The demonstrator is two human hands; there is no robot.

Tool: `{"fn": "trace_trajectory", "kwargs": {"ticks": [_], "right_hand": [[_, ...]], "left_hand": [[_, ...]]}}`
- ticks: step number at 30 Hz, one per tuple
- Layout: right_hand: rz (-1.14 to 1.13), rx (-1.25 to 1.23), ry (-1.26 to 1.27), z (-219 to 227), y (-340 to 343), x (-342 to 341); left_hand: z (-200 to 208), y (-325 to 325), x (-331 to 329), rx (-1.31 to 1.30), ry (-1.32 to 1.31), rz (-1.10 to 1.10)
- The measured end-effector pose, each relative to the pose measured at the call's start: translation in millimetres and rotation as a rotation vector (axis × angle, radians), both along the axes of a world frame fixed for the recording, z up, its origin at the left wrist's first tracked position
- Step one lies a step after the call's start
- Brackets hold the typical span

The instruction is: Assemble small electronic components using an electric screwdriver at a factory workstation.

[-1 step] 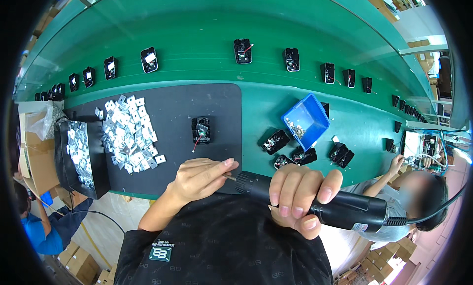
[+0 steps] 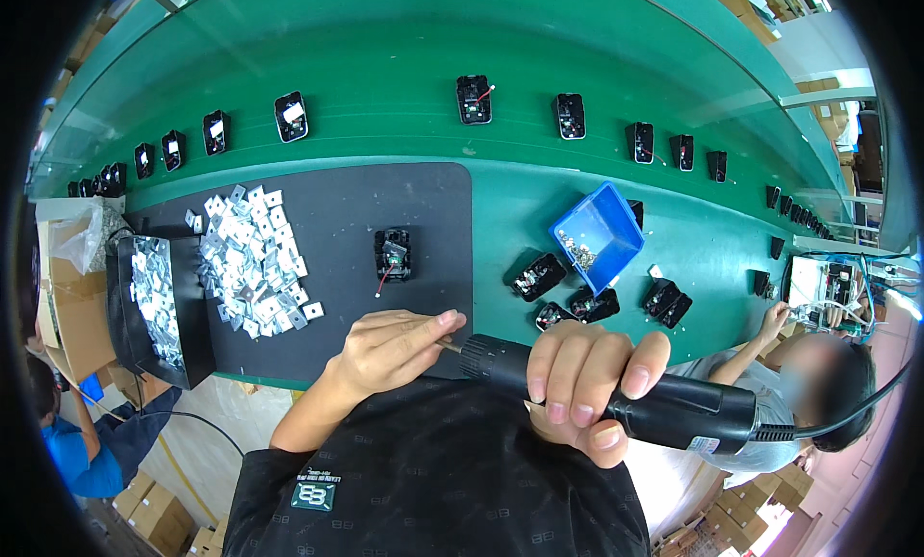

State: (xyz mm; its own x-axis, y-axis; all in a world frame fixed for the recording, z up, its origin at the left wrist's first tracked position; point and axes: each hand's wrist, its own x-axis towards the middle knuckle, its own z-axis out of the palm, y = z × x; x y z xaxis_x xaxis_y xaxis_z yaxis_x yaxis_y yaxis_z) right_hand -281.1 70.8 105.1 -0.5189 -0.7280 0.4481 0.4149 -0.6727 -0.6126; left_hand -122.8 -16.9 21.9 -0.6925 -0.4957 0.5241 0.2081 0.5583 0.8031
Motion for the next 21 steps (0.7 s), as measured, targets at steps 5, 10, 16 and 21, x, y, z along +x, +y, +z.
{"fn": "trace_trajectory", "kwargs": {"ticks": [5, 10, 16, 21], "right_hand": [[-0.012, 0.007, 0.019, 0.0, 0.5, -1.0], [0.009, 0.021, 0.042, -0.5, -0.7, -2.2], [0.010, 0.028, 0.052, -2.6, -0.1, 0.1], [0.001, 0.067, 0.093, -2.1, -1.6, 0.5]], "left_hand": [[-4.2, 4.7, 1.9, -0.020, -0.014, 0.034], [-2.9, 1.5, 3.5, -0.008, -0.002, 0.012], [7.2, 1.0, 6.1, -0.188, -0.090, 0.072], [18.4, 4.6, 8.3, -0.168, -0.209, 0.111]]}}
